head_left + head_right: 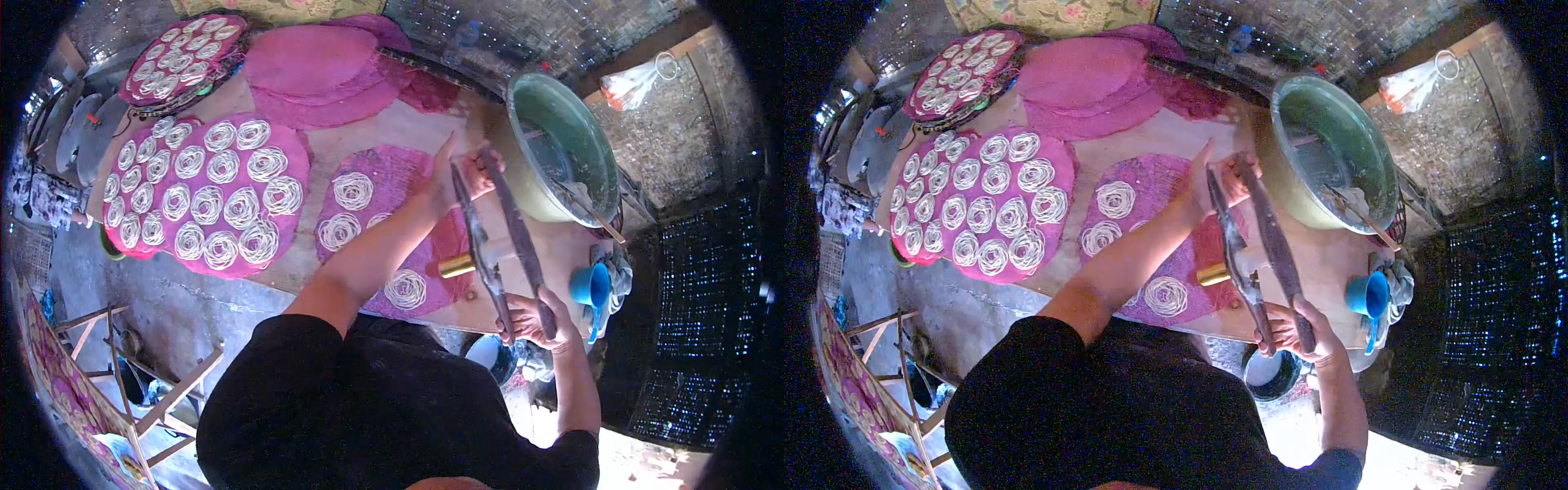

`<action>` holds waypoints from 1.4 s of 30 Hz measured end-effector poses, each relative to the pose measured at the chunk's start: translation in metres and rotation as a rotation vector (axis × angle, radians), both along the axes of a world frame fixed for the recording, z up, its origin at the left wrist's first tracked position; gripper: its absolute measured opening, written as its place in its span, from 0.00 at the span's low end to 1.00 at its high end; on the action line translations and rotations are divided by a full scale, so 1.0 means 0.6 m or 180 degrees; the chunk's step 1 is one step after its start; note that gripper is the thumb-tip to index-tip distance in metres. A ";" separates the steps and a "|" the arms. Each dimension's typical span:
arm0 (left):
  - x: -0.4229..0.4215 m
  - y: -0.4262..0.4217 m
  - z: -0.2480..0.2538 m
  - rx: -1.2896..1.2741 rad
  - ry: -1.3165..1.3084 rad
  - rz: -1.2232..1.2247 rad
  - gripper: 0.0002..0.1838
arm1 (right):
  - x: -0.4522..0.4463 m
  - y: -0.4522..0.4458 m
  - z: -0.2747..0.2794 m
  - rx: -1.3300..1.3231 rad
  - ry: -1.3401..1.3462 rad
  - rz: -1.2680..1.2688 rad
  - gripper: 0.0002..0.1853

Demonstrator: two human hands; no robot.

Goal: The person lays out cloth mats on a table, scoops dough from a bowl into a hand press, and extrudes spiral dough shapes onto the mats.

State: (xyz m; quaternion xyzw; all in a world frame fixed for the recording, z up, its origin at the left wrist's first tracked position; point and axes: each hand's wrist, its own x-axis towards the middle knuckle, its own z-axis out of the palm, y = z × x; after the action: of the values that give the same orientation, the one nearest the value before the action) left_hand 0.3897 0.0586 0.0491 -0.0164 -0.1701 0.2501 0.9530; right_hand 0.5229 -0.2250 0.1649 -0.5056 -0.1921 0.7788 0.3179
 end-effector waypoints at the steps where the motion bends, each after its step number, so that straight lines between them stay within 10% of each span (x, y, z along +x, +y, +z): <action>1: 0.003 -0.012 -0.013 0.0017 -0.0504 -0.0011 0.36 | -0.011 -0.002 0.006 -0.0167 -0.0243 -0.0081 0.43; 10: 0.000 -0.025 0.007 -0.0468 0.0160 0.0757 0.23 | -0.037 0.009 0.041 0.0058 -0.1396 -0.0108 0.28; 37: 0.031 -0.062 0.013 -0.0559 0.0113 0.0371 0.27 | -0.014 -0.056 0.055 0.0038 -0.1878 0.0045 0.34; 42: 0.040 -0.049 0.007 -0.0706 0.0283 0.0801 0.20 | 0.012 -0.046 -0.009 0.0172 -0.0428 -0.0705 0.36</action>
State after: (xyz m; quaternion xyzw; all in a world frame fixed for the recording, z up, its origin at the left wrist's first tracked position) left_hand 0.4135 0.0292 0.0531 -0.0890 -0.0998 0.3852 0.9131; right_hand 0.5301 -0.2525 0.1596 -0.5660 -0.1769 0.6978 0.4018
